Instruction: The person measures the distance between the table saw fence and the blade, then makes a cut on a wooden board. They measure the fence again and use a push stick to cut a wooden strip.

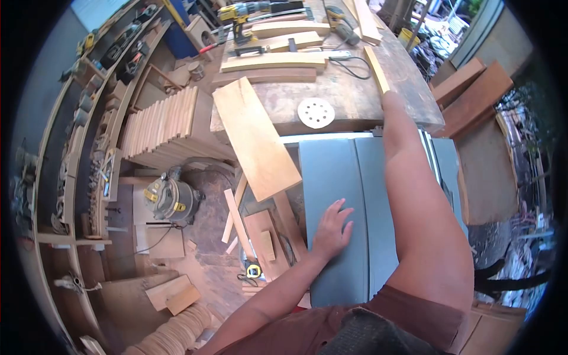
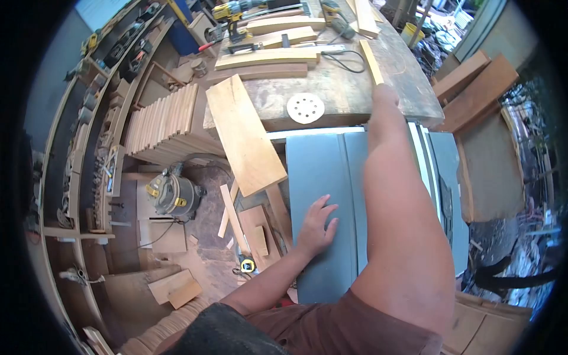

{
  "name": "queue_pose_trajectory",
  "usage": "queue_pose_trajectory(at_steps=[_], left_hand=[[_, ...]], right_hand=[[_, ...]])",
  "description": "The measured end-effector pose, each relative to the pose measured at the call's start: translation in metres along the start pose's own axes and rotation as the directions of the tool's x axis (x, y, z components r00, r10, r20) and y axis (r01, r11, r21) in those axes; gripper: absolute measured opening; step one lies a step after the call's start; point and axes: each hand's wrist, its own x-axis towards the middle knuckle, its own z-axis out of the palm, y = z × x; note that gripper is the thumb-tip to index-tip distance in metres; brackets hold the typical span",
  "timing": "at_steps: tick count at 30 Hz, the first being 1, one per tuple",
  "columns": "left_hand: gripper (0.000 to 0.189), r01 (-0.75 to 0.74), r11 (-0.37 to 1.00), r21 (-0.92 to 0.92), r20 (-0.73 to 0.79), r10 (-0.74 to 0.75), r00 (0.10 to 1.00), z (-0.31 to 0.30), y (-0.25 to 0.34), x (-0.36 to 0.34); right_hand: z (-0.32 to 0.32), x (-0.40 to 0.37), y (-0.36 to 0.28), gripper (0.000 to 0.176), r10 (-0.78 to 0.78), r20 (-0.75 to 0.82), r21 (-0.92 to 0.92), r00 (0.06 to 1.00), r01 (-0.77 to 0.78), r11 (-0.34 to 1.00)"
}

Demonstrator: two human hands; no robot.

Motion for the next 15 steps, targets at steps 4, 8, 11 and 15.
queue_pose_trajectory(at_steps=[4, 8, 11, 15], left_hand=[[0.037, -0.012, 1.0, -0.025, 0.008, 0.012, 1.0, 0.004, 0.001, -0.004], [0.039, -0.004, 1.0, -0.008, 0.004, 0.004, 1.0, 0.004, 0.002, -0.005], [0.039, -0.015, 0.999, -0.053, -0.054, 0.012, 0.998, 0.01, -0.006, -0.009], [0.055, 0.038, 0.902, -0.431, -0.054, -0.068, 0.996, 0.007, -0.013, -0.009]], right_hand=[[-0.054, 0.02, -0.005, 0.029, -0.22, 0.131, -0.173, 0.967, 0.241, 0.955], [-0.146, -0.033, 0.0, 0.03, -0.353, 0.162, 0.268, 0.921, 0.303, 0.914], [-0.181, -0.196, 0.031, 0.029, -0.44, -0.014, 0.549, 0.898, 0.374, 0.747], [-0.156, -0.455, 0.084, 0.041, -0.417, -0.048, 0.32, 0.908, 0.41, 0.854]])
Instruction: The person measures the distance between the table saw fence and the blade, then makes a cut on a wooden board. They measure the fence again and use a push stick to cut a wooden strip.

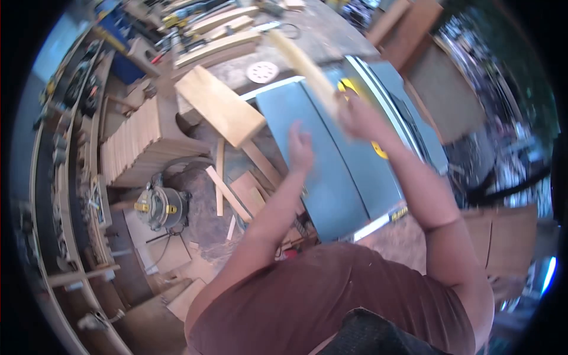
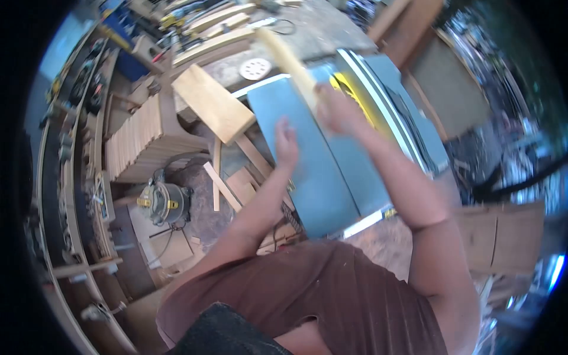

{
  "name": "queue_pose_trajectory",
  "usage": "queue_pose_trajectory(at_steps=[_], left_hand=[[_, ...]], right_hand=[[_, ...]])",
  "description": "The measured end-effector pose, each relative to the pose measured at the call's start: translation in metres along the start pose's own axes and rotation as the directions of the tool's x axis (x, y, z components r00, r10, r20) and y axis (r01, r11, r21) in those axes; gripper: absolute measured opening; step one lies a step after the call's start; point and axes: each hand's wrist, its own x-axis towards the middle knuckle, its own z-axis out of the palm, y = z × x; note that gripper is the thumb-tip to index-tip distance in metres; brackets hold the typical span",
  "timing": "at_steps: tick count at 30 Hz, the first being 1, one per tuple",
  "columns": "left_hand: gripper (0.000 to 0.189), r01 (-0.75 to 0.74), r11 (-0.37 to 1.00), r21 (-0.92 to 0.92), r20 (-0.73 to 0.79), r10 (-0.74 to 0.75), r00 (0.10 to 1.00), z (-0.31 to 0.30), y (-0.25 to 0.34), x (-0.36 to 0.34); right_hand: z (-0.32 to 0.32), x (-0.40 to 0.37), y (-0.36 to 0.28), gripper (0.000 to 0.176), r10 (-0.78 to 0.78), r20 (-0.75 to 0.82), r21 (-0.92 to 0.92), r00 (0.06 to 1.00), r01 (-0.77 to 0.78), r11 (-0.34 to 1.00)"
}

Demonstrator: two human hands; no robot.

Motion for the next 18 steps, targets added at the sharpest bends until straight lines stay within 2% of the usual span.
queue_pose_trajectory(at_steps=[1, 2, 4, 5, 6, 7, 9, 10, 12, 13, 14, 16, 18], left_hand=[[0.062, 0.05, 0.983, -0.179, -0.018, -0.054, 0.998, -0.003, -0.004, -0.007], [0.068, 0.122, 0.944, -0.308, 0.002, -0.128, 0.992, -0.011, 0.006, -0.018], [0.073, 0.227, 0.826, -0.516, 0.051, -0.235, 0.971, -0.014, 0.037, -0.047], [0.077, 0.326, 0.834, -0.444, 0.098, -0.317, 0.943, -0.013, 0.043, -0.065], [0.081, 0.421, 0.832, -0.362, 0.132, -0.401, 0.906, -0.012, 0.047, -0.084], [0.081, 0.44, 0.83, -0.343, 0.157, -0.411, 0.898, -0.011, 0.049, -0.105], [0.091, 0.319, 0.948, -0.01, 0.11, -0.316, 0.942, -0.002, 0.055, -0.136], [0.091, 0.321, 0.947, 0.0, 0.128, -0.318, 0.939, 0.002, 0.059, -0.144], [0.097, 0.29, 0.946, 0.143, 0.233, -0.317, 0.919, 0.002, 0.064, -0.153], [0.094, 0.309, 0.95, 0.04, 0.261, -0.308, 0.915, 0.007, 0.06, -0.157], [0.094, 0.311, 0.949, 0.051, 0.263, -0.313, 0.913, 0.01, 0.056, -0.159], [0.089, 0.216, 0.898, 0.384, 0.287, -0.339, 0.896, 0.018, 0.066, -0.161], [0.079, 0.1, 0.802, 0.588, 0.236, -0.289, 0.928, 0.029, 0.101, -0.172]], right_hand=[[0.043, -0.058, 0.027, 0.042, -0.243, -0.224, -0.007, 0.944, 0.248, 0.969], [0.053, -0.114, 0.015, 0.042, -0.077, -0.098, 0.06, 0.992, 0.083, 0.995], [0.078, -0.19, 0.014, 0.041, 0.076, 0.033, 0.062, 0.997, -0.078, 0.995], [0.092, -0.215, 0.021, 0.041, 0.113, 0.016, 0.075, 0.993, -0.114, 0.991], [0.107, -0.239, 0.029, 0.041, 0.075, 0.007, 0.055, 0.997, -0.075, 0.996], [0.114, -0.26, 0.032, 0.041, 0.031, 0.006, 0.035, 1.0, -0.031, 0.999], [0.118, -0.292, 0.036, 0.041, 0.065, 0.016, 0.042, 0.998, -0.065, 0.997], [0.119, -0.305, 0.039, 0.042, 0.071, 0.03, 0.038, 0.997, -0.073, 0.997], [0.126, -0.326, 0.051, 0.041, 0.063, -0.01, 0.059, 0.998, -0.062, 0.996], [0.125, -0.333, 0.056, 0.041, 0.06, -0.064, 0.078, 0.996, -0.055, 0.995], [0.124, -0.339, 0.061, 0.041, 0.055, -0.119, 0.094, 0.991, -0.043, 0.995], [0.121, -0.351, 0.076, 0.039, 0.048, -0.134, 0.143, 0.99, -0.028, 0.989], [0.119, -0.368, 0.092, 0.041, 0.016, -0.172, 0.228, 0.985, 0.024, 0.973]])
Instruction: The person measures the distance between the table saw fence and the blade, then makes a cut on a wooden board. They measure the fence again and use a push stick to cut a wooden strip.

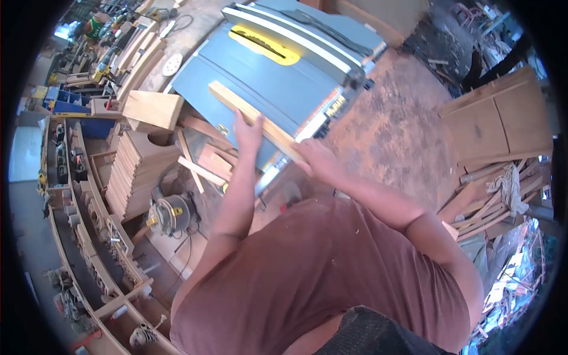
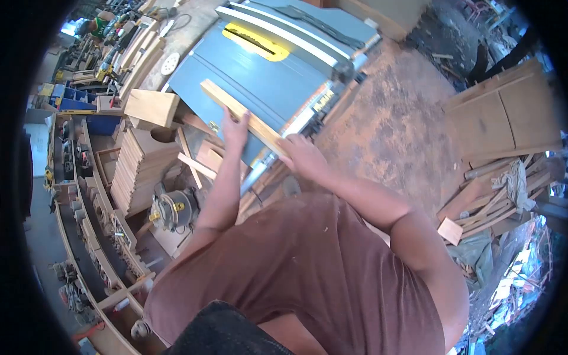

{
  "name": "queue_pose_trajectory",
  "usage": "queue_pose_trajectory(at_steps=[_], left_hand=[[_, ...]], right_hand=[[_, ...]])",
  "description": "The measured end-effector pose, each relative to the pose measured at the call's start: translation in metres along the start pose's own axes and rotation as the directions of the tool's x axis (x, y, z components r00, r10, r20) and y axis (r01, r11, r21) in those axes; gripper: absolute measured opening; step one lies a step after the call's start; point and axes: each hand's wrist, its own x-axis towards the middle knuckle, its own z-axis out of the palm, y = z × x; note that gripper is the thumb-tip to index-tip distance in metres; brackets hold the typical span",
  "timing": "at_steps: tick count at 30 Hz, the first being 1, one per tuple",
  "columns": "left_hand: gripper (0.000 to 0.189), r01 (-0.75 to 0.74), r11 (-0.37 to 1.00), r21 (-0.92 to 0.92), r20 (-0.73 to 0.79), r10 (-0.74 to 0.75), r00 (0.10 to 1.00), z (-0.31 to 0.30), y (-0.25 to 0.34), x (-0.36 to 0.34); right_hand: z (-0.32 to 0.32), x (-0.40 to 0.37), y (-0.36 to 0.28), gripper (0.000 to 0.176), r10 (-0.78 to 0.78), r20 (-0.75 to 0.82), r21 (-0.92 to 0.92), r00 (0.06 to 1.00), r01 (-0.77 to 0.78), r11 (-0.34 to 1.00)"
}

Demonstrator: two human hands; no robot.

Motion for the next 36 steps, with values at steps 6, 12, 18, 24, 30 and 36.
queue_pose_trajectory(at_steps=[6, 12, 18, 24, 30, 36], left_hand=[[0.061, -0.209, 0.948, 0.24, -0.183, 0.256, 0.949, 0.0, -0.045, 0.024], [0.067, -0.126, 0.901, 0.416, -0.081, 0.174, 0.981, 0.018, -0.021, -0.043], [0.065, -0.02, 0.973, 0.232, -0.147, 0.055, 0.988, 0.013, 0.0, -0.074], [0.059, -0.117, 0.991, -0.059, -0.196, 0.104, 0.975, 0.012, -0.013, -0.08], [0.05, 0.08, 0.796, -0.6, 0.011, -0.092, 0.996, 0.05, 0.032, -0.097], [0.039, -0.159, 0.928, -0.338, -0.306, 0.051, 0.951, -0.043, -0.112, -0.025]], right_hand=[[-0.035, -0.093, 0.088, 0.045, 0.168, 0.092, 0.208, 0.981, -0.184, 0.961], [-0.016, -0.182, 0.198, 0.043, 0.317, 0.383, 0.132, 0.868, -0.391, 0.911], [-0.004, -0.195, 0.22, 0.042, 0.339, 0.485, 0.154, 0.806, -0.461, 0.874], [-0.002, -0.125, 0.165, 0.038, 0.324, 0.431, 0.42, 0.842, -0.505, 0.754], [-0.009, -0.016, 0.063, 0.062, 0.203, 0.391, 0.734, 0.898, -0.437, 0.519], [-0.012, 0.036, 0.032, 0.071, 0.332, 0.439, 0.244, 0.835, -0.466, 0.85]])
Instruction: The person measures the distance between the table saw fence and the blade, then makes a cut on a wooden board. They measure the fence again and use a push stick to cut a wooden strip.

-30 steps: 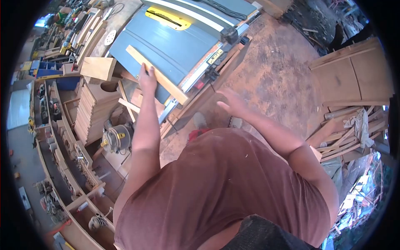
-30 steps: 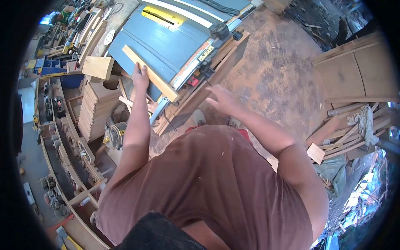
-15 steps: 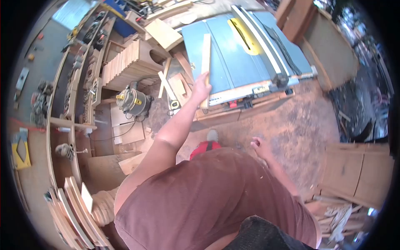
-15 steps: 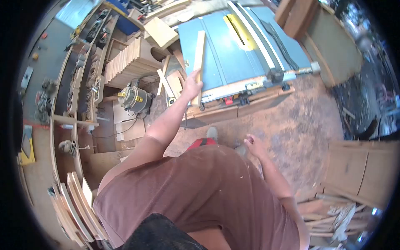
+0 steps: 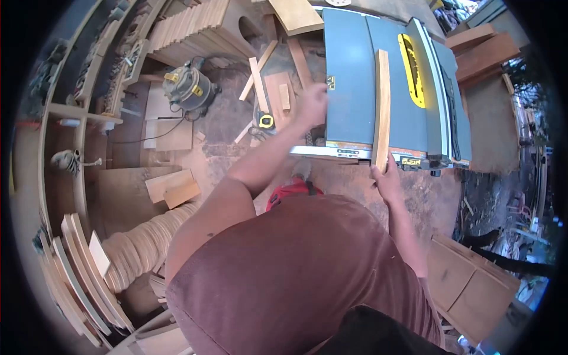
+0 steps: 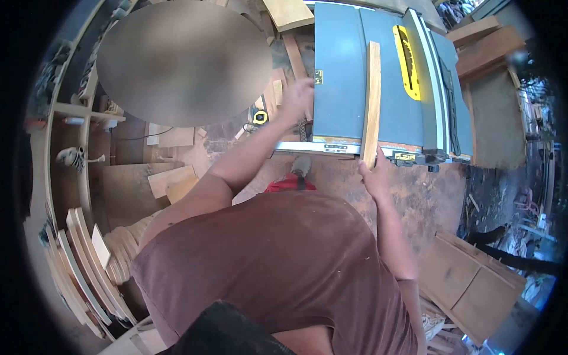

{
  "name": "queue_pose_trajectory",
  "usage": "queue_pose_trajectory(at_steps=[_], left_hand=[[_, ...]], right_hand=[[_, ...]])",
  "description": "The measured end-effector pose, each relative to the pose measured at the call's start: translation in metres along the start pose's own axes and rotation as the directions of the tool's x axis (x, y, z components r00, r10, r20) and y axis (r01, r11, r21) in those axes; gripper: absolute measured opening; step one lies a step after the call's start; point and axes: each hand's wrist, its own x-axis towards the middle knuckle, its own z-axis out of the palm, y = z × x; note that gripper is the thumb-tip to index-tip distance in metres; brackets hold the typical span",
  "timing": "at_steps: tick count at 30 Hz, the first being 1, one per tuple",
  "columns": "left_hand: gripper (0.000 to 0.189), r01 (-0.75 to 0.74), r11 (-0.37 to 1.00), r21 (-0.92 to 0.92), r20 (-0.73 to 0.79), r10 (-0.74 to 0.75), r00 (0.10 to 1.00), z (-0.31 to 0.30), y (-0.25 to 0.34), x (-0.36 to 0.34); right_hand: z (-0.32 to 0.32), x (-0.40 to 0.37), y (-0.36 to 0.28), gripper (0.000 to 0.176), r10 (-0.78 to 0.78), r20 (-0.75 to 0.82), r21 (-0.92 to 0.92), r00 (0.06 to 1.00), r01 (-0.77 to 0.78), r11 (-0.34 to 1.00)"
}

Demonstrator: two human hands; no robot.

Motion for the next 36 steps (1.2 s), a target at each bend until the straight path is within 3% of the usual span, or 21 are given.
queue_pose_trajectory(at_steps=[1, 2, 3, 4, 5, 7, 8, 12, 14, 16, 19, 20, 21, 22, 23, 26, 29, 31, 33, 34, 36], left_hand=[[0.041, 0.277, 0.953, 0.12, -0.174, -0.255, 0.951, -0.038, 0.014, 0.0], [0.032, 0.103, 0.905, 0.413, -0.321, 0.039, 0.946, -0.059, -0.114, 0.01], [0.04, 0.356, 0.743, 0.566, -0.189, -0.303, 0.934, -0.099, -0.084, 0.005], [0.055, 0.434, 0.738, 0.517, -0.258, -0.348, 0.901, -0.106, -0.12, -0.009], [0.072, 0.383, 0.588, 0.712, -0.128, -0.427, 0.895, -0.11, -0.174, -0.015], [0.088, 0.371, 0.628, 0.685, 0.073, -0.565, 0.822, -0.107, -0.264, -0.051], [0.091, 0.521, 0.647, 0.557, 0.081, -0.667, 0.741, -0.098, -0.283, -0.06], [0.093, 0.564, 0.506, 0.653, -0.164, -0.632, 0.757, -0.081, -0.241, -0.069], [0.089, 0.709, 0.421, 0.565, -0.246, -0.735, 0.632, -0.089, -0.229, -0.058], [0.085, 0.697, 0.553, 0.456, -0.146, -0.726, 0.672, -0.101, -0.248, -0.057], [0.073, 0.57, 0.721, 0.394, -0.154, -0.56, 0.814, -0.124, -0.284, -0.066], [0.073, 0.561, 0.723, 0.403, -0.15, -0.553, 0.82, -0.128, -0.266, -0.059], [0.066, 0.729, 0.684, 0.008, -0.098, -0.725, 0.682, -0.137, -0.222, -0.048], [0.059, 0.788, 0.49, -0.373, 0.036, -0.841, 0.54, -0.146, -0.187, -0.039], [0.043, 0.722, 0.472, -0.506, 0.125, -0.788, 0.603, -0.152, -0.173, -0.034], [0.044, 0.642, 0.376, -0.668, 0.323, -0.632, 0.705, -0.151, -0.114, -0.003], [0.058, 0.548, 0.542, -0.637, 0.358, -0.422, 0.833, -0.129, -0.032, 0.022], [0.061, 0.54, 0.562, -0.626, 0.427, -0.333, 0.841, -0.115, 0.008, 0.032], [0.068, 0.587, 0.507, -0.631, 0.574, -0.204, 0.793, -0.098, 0.029, 0.038], [0.074, 0.661, 0.465, -0.588, 0.539, -0.384, 0.75, -0.087, 0.034, 0.037], [0.073, 0.623, 0.611, -0.489, 0.688, -0.169, 0.706, -0.06, 0.059, 0.044]], right_hand=[[0.003, -0.002, -0.017, 0.071, 0.033, -0.001, 0.005, 0.999, -0.033, 0.999], [0.009, 0.0, -0.037, 0.071, 0.052, -0.027, 0.005, 0.998, -0.052, 0.999], [0.014, 0.002, -0.056, 0.071, 0.09, 0.005, -0.096, 0.996, -0.089, 0.991], [0.015, 0.007, -0.067, 0.071, 0.133, 0.024, -0.193, 0.991, -0.126, 0.973], [0.022, 0.022, -0.034, 0.07, 0.019, -0.032, -0.225, 0.999, -0.026, 0.974], [0.027, 0.029, -0.047, 0.068, 0.044, -0.084, -0.168, 0.996, -0.058, 0.984], [0.026, 0.029, -0.053, 0.067, 0.05, -0.073, -0.12, 0.996, -0.059, 0.991], [-0.017, -0.005, -0.1, 0.061, 0.201, -0.156, -0.029, 0.967, -0.208, 0.978], [-0.045, -0.021, -0.069, 0.059, 0.125, -0.221, -0.067, 0.967, -0.144, 0.987], [-0.076, -0.04, -0.048, 0.059, -0.101, -0.41, -0.068, 0.906, 0.08, 0.994], [-0.129, -0.048, -0.021, 0.054, -0.188, -0.582, -0.228, 0.791, 0.063, 0.972], [-0.151, -0.044, -0.013, 0.052, -0.162, -0.607, -0.241, 0.778, 0.013, 0.97], [-0.167, -0.04, -0.006, 0.05, -0.064, -0.621, -0.166, 0.781, -0.052, 0.985], [-0.184, -0.036, 0.001, 0.048, 0.035, -0.624, -0.089, 0.781, -0.115, 0.989], [-0.199, -0.029, 0.015, 0.049, 0.046, -0.637, -0.049, 0.769, -0.1, 0.994], [-0.249, -0.004, 0.08, 0.047, 0.107, -0.615, -0.042, 0.781, -0.168, 0.985], [-0.299, 0.017, 0.136, 0.047, 0.103, -0.564, -0.063, 0.819, -0.168, 0.984], [-0.327, 0.027, 0.153, 0.048, 0.103, -0.528, -0.067, 0.843, -0.162, 0.985], [-0.351, 0.043, 0.17, 0.056, 0.073, -0.465, -0.068, 0.882, -0.118, 0.991], [-0.361, 0.051, 0.177, 0.056, 0.068, -0.451, -0.063, 0.89, -0.108, 0.992], [-0.378, 0.071, 0.188, 0.06, -0.01, -0.394, -0.186, 0.919, -0.069, 0.98]])
